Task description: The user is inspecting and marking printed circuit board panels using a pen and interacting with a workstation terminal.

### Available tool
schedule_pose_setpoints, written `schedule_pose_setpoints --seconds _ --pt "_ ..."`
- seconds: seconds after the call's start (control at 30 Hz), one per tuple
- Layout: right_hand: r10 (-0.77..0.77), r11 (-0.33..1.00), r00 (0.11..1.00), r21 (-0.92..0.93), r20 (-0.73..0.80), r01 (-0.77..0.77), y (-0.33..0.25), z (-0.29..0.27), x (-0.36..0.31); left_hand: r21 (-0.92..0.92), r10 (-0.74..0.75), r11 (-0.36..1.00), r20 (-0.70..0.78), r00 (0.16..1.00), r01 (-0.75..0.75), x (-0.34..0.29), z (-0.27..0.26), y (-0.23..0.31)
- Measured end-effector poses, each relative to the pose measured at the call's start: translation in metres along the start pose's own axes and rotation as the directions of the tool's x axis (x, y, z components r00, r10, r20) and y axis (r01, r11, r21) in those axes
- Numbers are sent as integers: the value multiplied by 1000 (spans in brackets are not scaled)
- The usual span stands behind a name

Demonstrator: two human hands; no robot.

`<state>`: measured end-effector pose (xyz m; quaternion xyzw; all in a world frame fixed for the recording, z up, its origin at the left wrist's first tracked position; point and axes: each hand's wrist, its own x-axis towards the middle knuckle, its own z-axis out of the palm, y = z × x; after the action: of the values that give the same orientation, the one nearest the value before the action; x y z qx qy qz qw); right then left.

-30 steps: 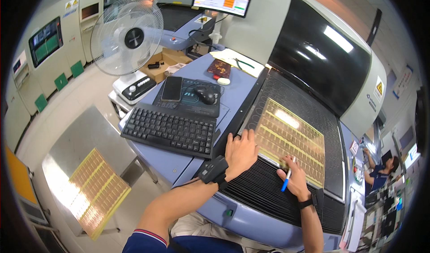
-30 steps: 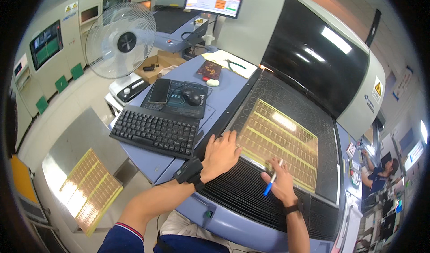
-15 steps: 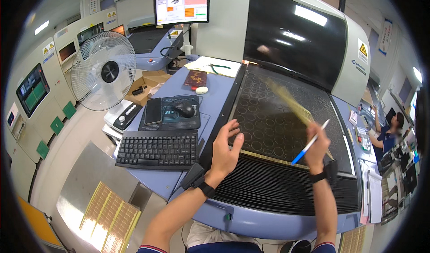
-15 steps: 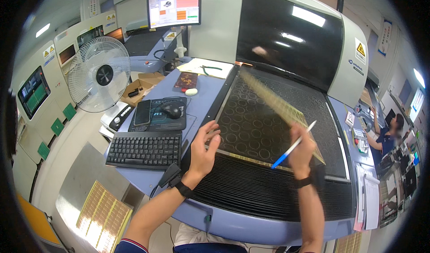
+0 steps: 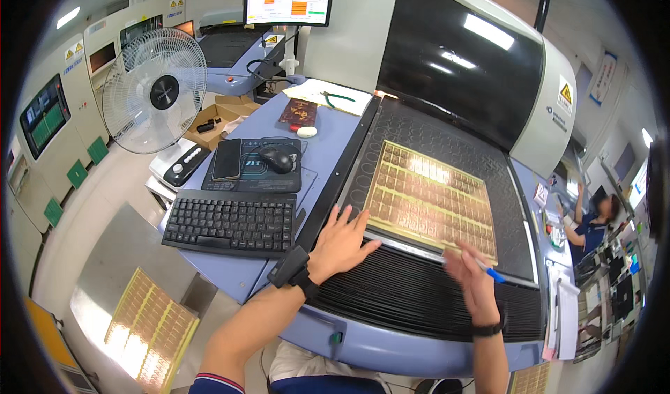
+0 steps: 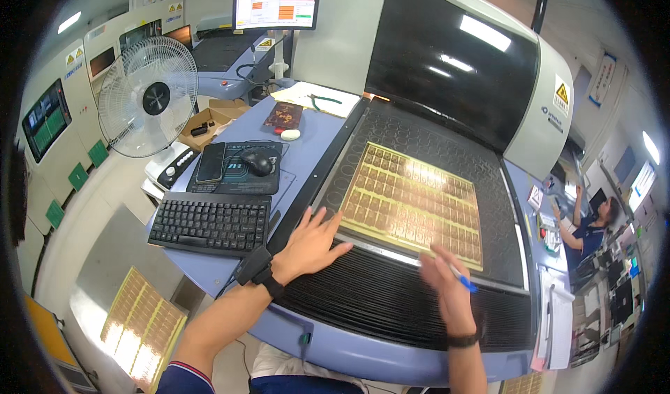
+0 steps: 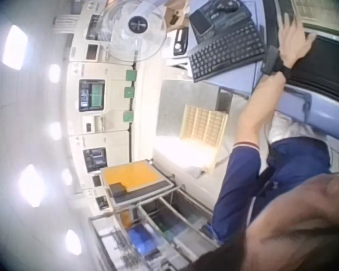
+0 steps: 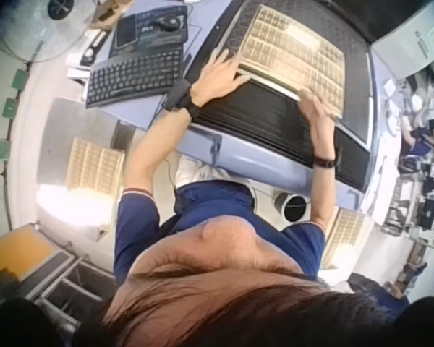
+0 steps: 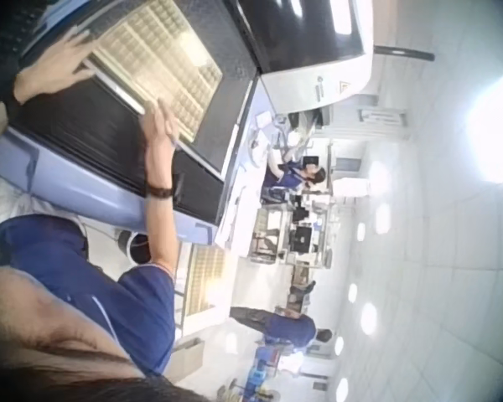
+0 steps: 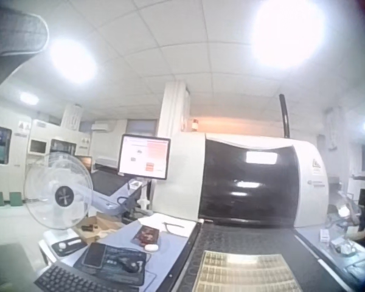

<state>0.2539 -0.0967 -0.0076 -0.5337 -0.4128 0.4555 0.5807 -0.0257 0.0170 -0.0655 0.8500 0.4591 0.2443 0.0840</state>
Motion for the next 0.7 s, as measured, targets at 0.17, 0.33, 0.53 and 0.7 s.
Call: schedule_pose_setpoints --seconds 0.17,0.33,0.53,0.7 --pt "-261 513 937 -790 231 337 25 -8 53 126 31 992 -56 998 -24 -1 -7 -4" --pt "-210 325 886 -825 413 462 29 9 30 287 6 958 -107 994 25 -16 -17 7" --pt "-170 273 878 -834 448 479 27 15 28 331 -26 943 -61 998 44 -15 -21 13" --pt "-175 317 879 -820 444 477 32 12 28 195 -129 973 3 992 126 -11 -37 10"
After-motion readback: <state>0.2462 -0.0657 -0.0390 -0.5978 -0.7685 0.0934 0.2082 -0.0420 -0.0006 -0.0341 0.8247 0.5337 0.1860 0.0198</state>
